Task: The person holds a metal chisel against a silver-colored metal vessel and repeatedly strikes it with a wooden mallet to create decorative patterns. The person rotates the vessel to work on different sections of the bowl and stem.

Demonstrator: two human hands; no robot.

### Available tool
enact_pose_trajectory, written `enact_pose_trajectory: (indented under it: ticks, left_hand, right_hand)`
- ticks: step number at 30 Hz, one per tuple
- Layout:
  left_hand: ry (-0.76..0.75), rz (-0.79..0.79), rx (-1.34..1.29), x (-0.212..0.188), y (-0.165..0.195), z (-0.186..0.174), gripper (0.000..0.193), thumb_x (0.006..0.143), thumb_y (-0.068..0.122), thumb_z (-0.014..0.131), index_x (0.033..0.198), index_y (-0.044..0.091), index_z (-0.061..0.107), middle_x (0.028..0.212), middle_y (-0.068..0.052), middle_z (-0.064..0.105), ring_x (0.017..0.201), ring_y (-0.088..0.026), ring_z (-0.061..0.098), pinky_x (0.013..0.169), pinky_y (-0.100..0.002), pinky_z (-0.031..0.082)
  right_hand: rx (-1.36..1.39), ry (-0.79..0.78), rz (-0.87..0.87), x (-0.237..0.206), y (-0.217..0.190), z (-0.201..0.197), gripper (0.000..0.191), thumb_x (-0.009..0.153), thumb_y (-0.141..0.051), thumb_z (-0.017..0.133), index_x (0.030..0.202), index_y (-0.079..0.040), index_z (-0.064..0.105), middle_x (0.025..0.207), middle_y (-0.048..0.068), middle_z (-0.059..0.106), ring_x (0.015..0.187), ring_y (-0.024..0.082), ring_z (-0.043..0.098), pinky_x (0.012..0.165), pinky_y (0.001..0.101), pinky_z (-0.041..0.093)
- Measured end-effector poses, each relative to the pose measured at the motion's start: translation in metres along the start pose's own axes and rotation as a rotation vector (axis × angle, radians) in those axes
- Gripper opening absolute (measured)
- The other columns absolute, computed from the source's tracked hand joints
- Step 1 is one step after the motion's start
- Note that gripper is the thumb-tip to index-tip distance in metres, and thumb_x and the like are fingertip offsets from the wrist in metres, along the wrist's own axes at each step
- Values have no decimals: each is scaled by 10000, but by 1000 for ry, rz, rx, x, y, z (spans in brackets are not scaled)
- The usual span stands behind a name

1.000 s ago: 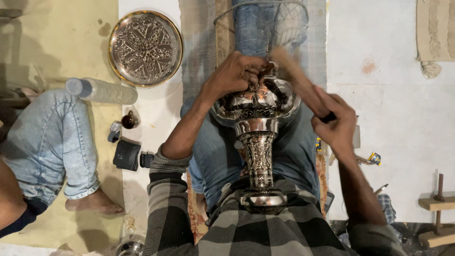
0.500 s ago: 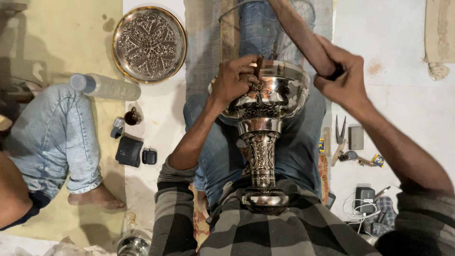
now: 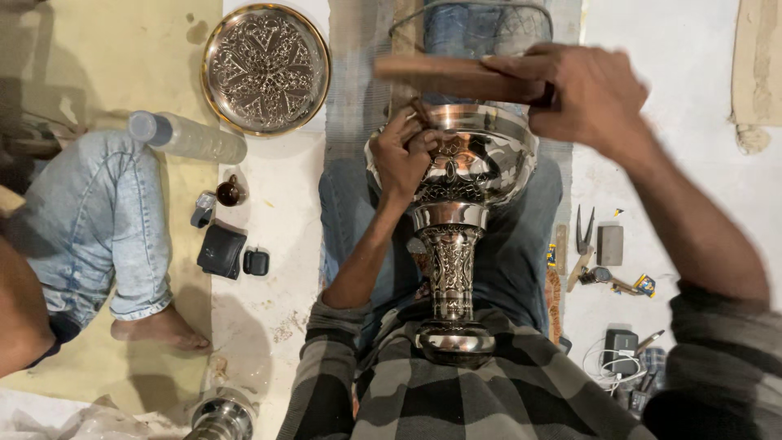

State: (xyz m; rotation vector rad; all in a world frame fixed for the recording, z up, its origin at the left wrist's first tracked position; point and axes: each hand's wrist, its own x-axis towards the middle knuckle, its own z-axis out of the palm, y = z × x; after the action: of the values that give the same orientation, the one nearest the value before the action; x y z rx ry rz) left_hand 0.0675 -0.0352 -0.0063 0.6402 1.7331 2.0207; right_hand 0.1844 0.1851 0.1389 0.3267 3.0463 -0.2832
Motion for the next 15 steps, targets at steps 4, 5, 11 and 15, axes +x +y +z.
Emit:
enact_pose_trajectory:
  ticks: [4, 5, 11, 15]
  left_hand:
    - [-365, 227, 261, 30, -1, -8, 376, 943, -124, 581, 1251, 56, 696, 1070, -116, 799, 961, -232, 819, 787, -284, 680]
    - [-457, 240, 260, 38, 0, -8, 398, 930, -124, 591, 1270, 57, 689, 1092, -123, 788, 972, -233, 806, 787, -289, 663]
    - [-853, 368, 298, 85, 15, -8, 562, 718, -193, 564, 1199, 41, 737, 1033, -139, 802, 907, -231, 816, 736, -298, 688]
    - [-979, 410, 313, 96, 20, -7, 610, 657, -207, 550, 1194, 6, 744, 1023, -173, 787, 847, -237, 817, 653, -314, 664]
  right_hand:
    - [917, 368, 139, -41, -18, 62, 781, 732, 68, 661, 1503, -15, 561, 1184, 137, 691, 949, 158, 629, 814, 307, 499]
    - [1004, 480, 150, -55, -27, 78, 780, 715, 139, 675, 1478, 69, 531, 1347, 202, 666, 1201, 176, 619, 1037, 313, 492]
    - [1175, 543, 493, -122, -65, 119, 778, 757, 158, 648, 1517, 35, 532, 1327, 61, 659, 1158, 104, 602, 1001, 242, 459]
    - [1151, 579, 524, -141, -68, 122, 759, 766, 158, 637, 1510, 35, 549, 1303, 33, 667, 1133, 95, 602, 978, 239, 466]
